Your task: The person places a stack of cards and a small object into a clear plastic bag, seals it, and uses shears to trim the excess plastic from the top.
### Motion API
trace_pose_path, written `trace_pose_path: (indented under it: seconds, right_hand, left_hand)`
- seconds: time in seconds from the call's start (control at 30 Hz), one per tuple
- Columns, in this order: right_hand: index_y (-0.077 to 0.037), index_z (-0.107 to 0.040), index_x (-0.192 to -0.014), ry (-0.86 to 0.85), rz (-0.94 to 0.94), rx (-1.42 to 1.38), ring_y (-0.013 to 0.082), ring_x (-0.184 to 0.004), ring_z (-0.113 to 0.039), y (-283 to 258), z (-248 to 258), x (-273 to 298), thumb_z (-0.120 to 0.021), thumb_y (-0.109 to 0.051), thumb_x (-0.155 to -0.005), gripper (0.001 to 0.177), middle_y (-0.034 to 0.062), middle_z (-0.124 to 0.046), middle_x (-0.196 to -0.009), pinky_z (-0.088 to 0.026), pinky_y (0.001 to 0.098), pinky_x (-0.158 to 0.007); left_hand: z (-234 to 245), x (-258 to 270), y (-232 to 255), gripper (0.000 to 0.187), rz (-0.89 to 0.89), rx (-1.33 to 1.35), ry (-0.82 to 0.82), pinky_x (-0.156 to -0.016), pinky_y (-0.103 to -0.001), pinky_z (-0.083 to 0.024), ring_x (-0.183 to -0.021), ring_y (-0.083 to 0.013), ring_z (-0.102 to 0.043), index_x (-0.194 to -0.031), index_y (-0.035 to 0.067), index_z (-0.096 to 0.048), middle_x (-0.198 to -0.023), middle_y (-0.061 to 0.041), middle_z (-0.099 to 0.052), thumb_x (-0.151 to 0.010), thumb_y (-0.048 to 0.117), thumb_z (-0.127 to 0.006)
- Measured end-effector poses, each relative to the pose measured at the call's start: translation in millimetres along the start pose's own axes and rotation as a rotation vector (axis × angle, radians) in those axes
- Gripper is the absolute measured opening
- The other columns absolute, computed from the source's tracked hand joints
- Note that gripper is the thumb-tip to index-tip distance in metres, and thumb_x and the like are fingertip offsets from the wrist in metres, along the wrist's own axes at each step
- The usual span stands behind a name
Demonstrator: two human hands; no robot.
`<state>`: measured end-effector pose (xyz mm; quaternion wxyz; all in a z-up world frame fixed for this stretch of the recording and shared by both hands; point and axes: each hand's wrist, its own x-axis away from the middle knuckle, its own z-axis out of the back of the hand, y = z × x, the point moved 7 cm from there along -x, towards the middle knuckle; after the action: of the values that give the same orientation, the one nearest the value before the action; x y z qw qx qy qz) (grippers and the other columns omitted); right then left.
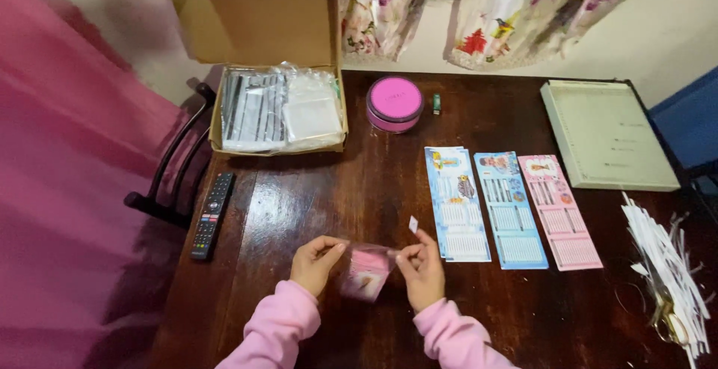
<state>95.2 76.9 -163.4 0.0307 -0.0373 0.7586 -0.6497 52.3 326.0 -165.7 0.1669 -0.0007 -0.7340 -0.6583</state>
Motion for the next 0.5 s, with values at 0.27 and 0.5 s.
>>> trace_pose_path:
  seconds: [0.27,0.5]
  right_hand:
    - [0.000,-0.038,-0.144,0.002,0.111,0.105,0.0167,-0.091,-0.067,-26,35,14,-0.057,0.007,-0.094,0.054,0.0067,-0.060,-0.097,-0.054,0.0304,-0.087]
    - [0.000,-0.044,-0.138,0.036,0.019,0.097,0.0165,-0.092,-0.070,22,47,52,-0.056,0.004,-0.097,0.043,0.0057,-0.058,-0.096,-0.055,0.0286,-0.088]
  left_hand:
    - [-41,22,0,0.012,-0.277,-0.036,-0.071,-0.091,-0.029,-0.053,-0.102,-0.0171,-0.071,-0.099,-0.002,-0.077,-0.110,-0.010,-0.078,-0.091,0.007,-0.072]
    - [-45,60,-38,0.008,-0.308,0.044,0.026,-0.097,-0.031,-0.052,-0.107,-0.0213,-0.070,-0.096,0.000,-0.075,-0.113,-0.013,-0.077,-0.091,0.005,-0.072]
